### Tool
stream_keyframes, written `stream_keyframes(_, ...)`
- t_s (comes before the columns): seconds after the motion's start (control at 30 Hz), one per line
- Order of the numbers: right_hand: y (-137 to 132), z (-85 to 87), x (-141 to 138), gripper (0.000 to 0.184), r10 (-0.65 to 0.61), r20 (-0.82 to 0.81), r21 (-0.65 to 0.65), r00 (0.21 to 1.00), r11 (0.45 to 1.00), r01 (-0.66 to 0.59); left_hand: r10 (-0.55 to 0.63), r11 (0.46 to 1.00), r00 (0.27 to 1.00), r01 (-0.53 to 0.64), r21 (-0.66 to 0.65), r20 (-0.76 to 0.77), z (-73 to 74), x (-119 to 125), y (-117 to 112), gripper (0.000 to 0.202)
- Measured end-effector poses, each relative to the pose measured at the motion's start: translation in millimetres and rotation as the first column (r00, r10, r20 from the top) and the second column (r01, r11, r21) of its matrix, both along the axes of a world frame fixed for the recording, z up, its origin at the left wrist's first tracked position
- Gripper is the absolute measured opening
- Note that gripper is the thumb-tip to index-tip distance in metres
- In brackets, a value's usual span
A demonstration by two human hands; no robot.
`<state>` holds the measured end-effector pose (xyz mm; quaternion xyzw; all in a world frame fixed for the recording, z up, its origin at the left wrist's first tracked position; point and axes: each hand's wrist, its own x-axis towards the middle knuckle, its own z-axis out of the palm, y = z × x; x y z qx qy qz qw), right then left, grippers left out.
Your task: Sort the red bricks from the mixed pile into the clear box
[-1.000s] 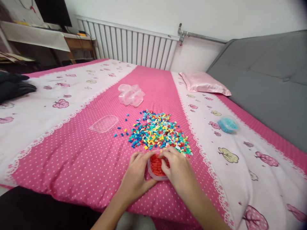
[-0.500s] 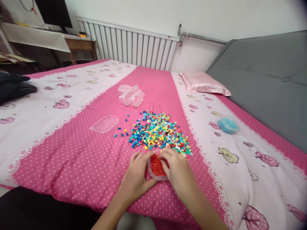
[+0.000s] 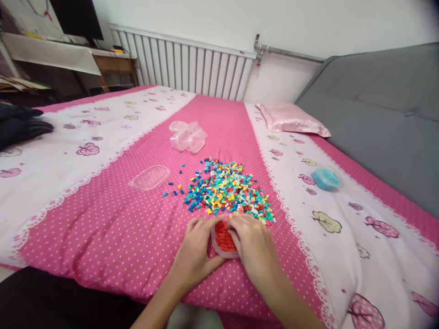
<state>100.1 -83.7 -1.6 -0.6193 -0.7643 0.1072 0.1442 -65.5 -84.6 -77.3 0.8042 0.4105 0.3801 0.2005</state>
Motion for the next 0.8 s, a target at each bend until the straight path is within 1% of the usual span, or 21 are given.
stream_keyframes(0.13,-0.4,-2.8,0.7,0.019,0.003,-0.004,0.015,1.000,1.000,-0.003,0.001,1.000,1.000,-0.001,-0.003,0.000,0.0,-0.8,-0.7,0.075)
stream_keyframes(0.4,1.3,-2.9,0.6,0.018,-0.016,-0.016,0.016,1.000,1.000,0.016,0.006,1.000,1.000,-0.005,0.006,-0.003,-1.2,-1.0,-1.7,0.074)
stream_keyframes(0.57,2.8,-4.9,2.1,0.016,-0.004,0.008,0.026,1.000,1.000,0.004,0.007,1.000,1.000,-0.007,0.002,-0.003,-2.0,-1.9,-1.3,0.075)
stream_keyframes(0.8,1.8,-6.5,2.7,0.016,0.005,-0.013,0.045,1.000,0.999,-0.004,-0.001,1.000,1.000,0.001,0.000,-0.001,-2.4,-1.5,-1.0,0.076)
